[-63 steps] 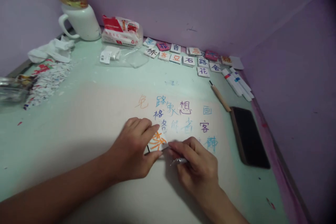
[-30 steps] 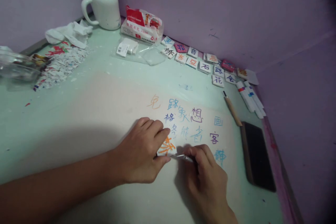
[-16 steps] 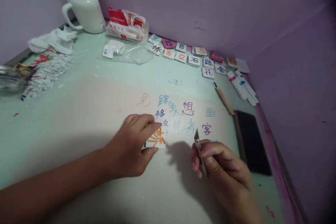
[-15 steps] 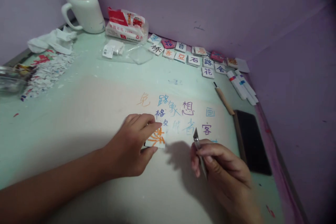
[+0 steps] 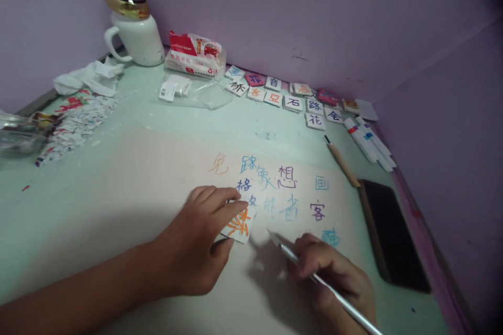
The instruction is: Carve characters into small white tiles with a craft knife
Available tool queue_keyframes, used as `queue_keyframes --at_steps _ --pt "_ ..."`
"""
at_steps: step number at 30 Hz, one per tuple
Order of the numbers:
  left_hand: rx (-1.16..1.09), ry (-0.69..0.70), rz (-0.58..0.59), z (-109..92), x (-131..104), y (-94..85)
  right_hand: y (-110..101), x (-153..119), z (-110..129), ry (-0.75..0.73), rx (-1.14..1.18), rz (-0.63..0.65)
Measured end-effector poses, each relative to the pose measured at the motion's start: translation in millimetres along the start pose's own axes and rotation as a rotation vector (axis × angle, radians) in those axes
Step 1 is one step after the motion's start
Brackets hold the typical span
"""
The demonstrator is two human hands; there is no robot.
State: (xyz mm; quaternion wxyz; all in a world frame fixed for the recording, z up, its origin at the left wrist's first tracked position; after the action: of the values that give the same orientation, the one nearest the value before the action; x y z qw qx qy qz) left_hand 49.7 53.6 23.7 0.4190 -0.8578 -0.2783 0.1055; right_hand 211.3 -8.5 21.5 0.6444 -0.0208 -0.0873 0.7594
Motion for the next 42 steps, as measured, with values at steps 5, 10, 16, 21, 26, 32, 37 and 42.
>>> queue_keyframes --at_steps 5,10,16,21,26,32,37,42 --pt "-0.023 -0.006 -0.015 0 -2 0.8 8 3 -9 0.099 -0.007 0.044" --pt "-0.031 -0.009 -0.044 -3 -2 -3.6 14 6 -13 0.067 0.039 0.028" --pt "-0.029 0.014 0.057 -8 1 -3.2 5 -2 -25 0.252 0.02 -0.053" --pt "-0.033 0.114 -0.032 -18 -6 -9.1 -3 -5 -32 0.214 0.255 -0.141" --pt "-0.003 0.275 -0.472 -40 -39 -43.2 -10 -4 -35 0.173 0.484 -0.289" --pt "0.208 0.191 -0.127 -47 -29 -21.5 -13 -3 -32 0.115 0.422 -0.307" --pt "0.257 0.121 -0.082 -43 -25 -14.0 -20 0 -21 -0.008 0.282 -0.329" --pt "0.304 -0.056 0.167 -31 -16 14.2 -15 -2 -15 -0.045 0.142 -0.312"
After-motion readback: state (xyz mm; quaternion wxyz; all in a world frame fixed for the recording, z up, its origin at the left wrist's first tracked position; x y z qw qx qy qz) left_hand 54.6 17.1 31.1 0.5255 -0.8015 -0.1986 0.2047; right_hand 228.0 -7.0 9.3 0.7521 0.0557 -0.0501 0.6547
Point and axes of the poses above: each hand's wrist, its own x-axis towards the middle knuckle, its own y-axis out of the palm, z = x × y, the point moved 8 cm from there along x, towards the middle knuckle, and after that the axes turned 15 degrees about z, right-handed, at the moved point
